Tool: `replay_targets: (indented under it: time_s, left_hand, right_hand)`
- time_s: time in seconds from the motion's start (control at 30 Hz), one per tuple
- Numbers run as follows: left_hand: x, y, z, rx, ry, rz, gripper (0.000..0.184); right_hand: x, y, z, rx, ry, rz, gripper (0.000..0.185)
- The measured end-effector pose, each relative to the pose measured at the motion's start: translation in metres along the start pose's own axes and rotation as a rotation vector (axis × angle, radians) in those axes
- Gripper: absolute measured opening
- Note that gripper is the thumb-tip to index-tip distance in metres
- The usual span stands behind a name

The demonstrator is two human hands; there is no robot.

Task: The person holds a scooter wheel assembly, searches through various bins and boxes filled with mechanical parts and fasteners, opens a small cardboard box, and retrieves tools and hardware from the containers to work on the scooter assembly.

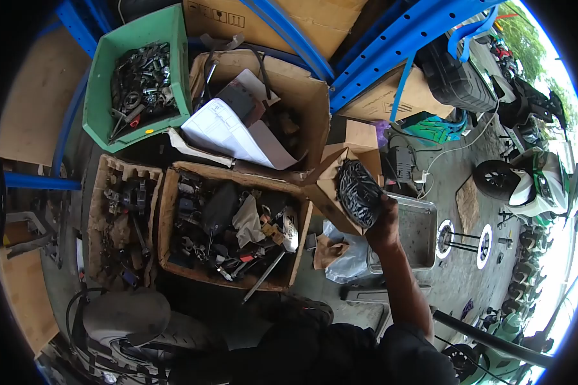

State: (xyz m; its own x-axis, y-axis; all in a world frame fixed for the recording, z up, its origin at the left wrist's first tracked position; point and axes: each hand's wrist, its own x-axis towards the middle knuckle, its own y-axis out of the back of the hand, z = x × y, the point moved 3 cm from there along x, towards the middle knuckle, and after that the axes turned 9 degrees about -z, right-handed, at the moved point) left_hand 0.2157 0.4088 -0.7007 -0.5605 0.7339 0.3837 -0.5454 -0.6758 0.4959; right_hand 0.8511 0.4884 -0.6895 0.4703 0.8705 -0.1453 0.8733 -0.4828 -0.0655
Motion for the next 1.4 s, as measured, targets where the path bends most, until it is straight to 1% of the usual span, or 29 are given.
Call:
replay_targets:
  time_s: [0.03, 0.1, 0.13, 0.17, 0.2, 0.23, 0.27, 0.3, 0.37, 0.4, 0.47, 0.57, 0.6, 0.63, 0.67, 0.7, 0.77, 0.8, 0.83, 0.9, 0.93, 0.97, 1.03, 1.07, 1.17, 1.3, 1.37, 1.4]
  left_hand:
    - [-0.001, -0.014, 0.033, 0.011, -0.043, 0.006, 0.049]
    - [-0.004, -0.042, 0.099, -0.005, -0.129, -0.010, 0.050]
    - [-0.006, -0.058, 0.127, -0.031, -0.155, -0.070, 0.050]
    - [-0.008, -0.074, 0.150, -0.060, -0.171, -0.159, 0.050]
    - [-0.008, -0.090, 0.166, -0.091, -0.162, -0.271, 0.050]
    - [-0.005, -0.107, 0.172, -0.064, -0.135, -0.591, 0.055]
    - [-0.013, -0.132, 0.180, -0.288, 0.025, -0.716, 0.066]
    - [-0.022, -0.156, 0.185, -0.521, 0.154, -0.763, 0.082]
    - [-0.024, -0.186, 0.206, -0.758, 0.439, -0.882, 0.094]
    - [-0.024, -0.194, 0.211, -0.747, 0.445, -0.871, 0.094]
    - [-0.025, -0.210, 0.212, -0.827, 0.668, -0.941, 0.103]
    - [-0.023, -0.225, 0.193, -0.775, 0.624, -0.891, 0.101]
    - [-0.021, -0.226, 0.186, -0.740, 0.604, -0.909, 0.095]
    - [-0.025, -0.227, 0.177, -0.738, 0.606, -0.908, 0.095]
    - [-0.029, -0.225, 0.167, -0.709, 0.546, -0.868, 0.092]
    - [-0.031, -0.222, 0.162, -0.677, 0.490, -0.827, 0.089]
    - [-0.029, -0.219, 0.165, -0.658, 0.499, -0.831, 0.086]
    - [-0.029, -0.218, 0.166, -0.648, 0.478, -0.858, 0.086]
    - [-0.028, -0.218, 0.167, -0.638, 0.457, -0.885, 0.086]
    - [-0.022, -0.217, 0.176, -0.682, 0.488, -0.903, 0.084]
    - [-0.021, -0.216, 0.178, -0.730, 0.518, -0.920, 0.082]
    - [-0.021, -0.215, 0.175, -0.730, 0.520, -0.916, 0.082]
    - [-0.023, -0.213, 0.164, -0.721, 0.558, -0.895, 0.079]
    - [-0.023, -0.212, 0.163, -0.655, 0.508, -0.911, 0.074]
    - [-0.030, -0.211, 0.154, -0.601, 0.534, -0.893, 0.070]
    - [-0.027, -0.207, 0.156, -0.512, 0.570, -0.892, 0.065]
    - [-0.024, -0.209, 0.153, -0.683, 0.656, -0.852, 0.059]
    - [-0.023, -0.208, 0.148, -0.676, 0.689, -0.844, 0.060]
  right_hand:
    - [-0.005, -0.015, 0.005, 0.363, -0.189, 0.001, 0.066]
    - [-0.017, -0.038, 0.018, 0.407, -0.245, -0.073, 0.070]
    - [-0.021, -0.051, 0.024, 0.446, -0.283, -0.116, 0.073]
    - [-0.022, -0.070, 0.024, 0.465, -0.301, -0.147, 0.073]
    - [-0.022, -0.093, 0.017, 0.377, -0.316, -0.171, 0.075]
    - [-0.024, -0.113, 0.014, 0.293, -0.328, -0.192, 0.077]
    - [-0.029, -0.126, 0.017, 0.264, -0.362, -0.215, 0.077]
    - [-0.033, -0.138, 0.020, 0.275, -0.374, -0.237, 0.077]
    - [-0.039, -0.160, 0.025, 0.128, -0.378, -0.315, 0.079]
    - [-0.042, -0.168, 0.023, 0.111, -0.397, -0.336, 0.080]
    - [-0.048, -0.181, 0.023, 0.091, -0.431, -0.422, 0.079]
    - [-0.052, -0.193, 0.026, 0.156, -0.425, -0.530, 0.073]
    - [-0.048, -0.200, 0.018, 0.083, -0.462, -0.598, 0.070]
    - [-0.045, -0.206, 0.015, 0.009, -0.496, -0.666, 0.066]
    - [-0.048, -0.207, 0.022, -0.037, -0.448, -0.661, 0.059]
    - [-0.045, -0.210, 0.019, -0.039, -0.457, -0.662, 0.059]
    - [-0.034, -0.227, -0.006, -0.698, 0.101, -0.816, 0.056]
    - [-0.034, -0.236, -0.012, -0.696, 0.179, -0.845, 0.056]
    - [-0.031, -0.242, -0.015, -0.695, 0.177, -0.851, 0.056]
    - [-0.031, -0.256, -0.022, -0.812, 0.315, -1.031, 0.054]
    - [-0.030, -0.260, -0.027, -0.820, 0.265, -1.031, 0.050]
    - [-0.029, -0.261, -0.025, -0.821, 0.266, -1.036, 0.050]
    - [-0.025, -0.261, -0.019, -0.773, 0.167, -1.020, 0.045]
    - [-0.025, -0.262, -0.021, -0.791, 0.167, -1.004, 0.040]
    - [-0.026, -0.262, -0.016, -0.808, 0.208, -1.032, 0.038]
    - [-0.027, -0.262, -0.010, -0.757, 0.167, -1.055, 0.035]
    - [-0.026, -0.265, -0.014, -0.709, 0.117, -1.071, 0.029]
    - [-0.027, -0.264, -0.013, -0.707, 0.117, -1.075, 0.029]
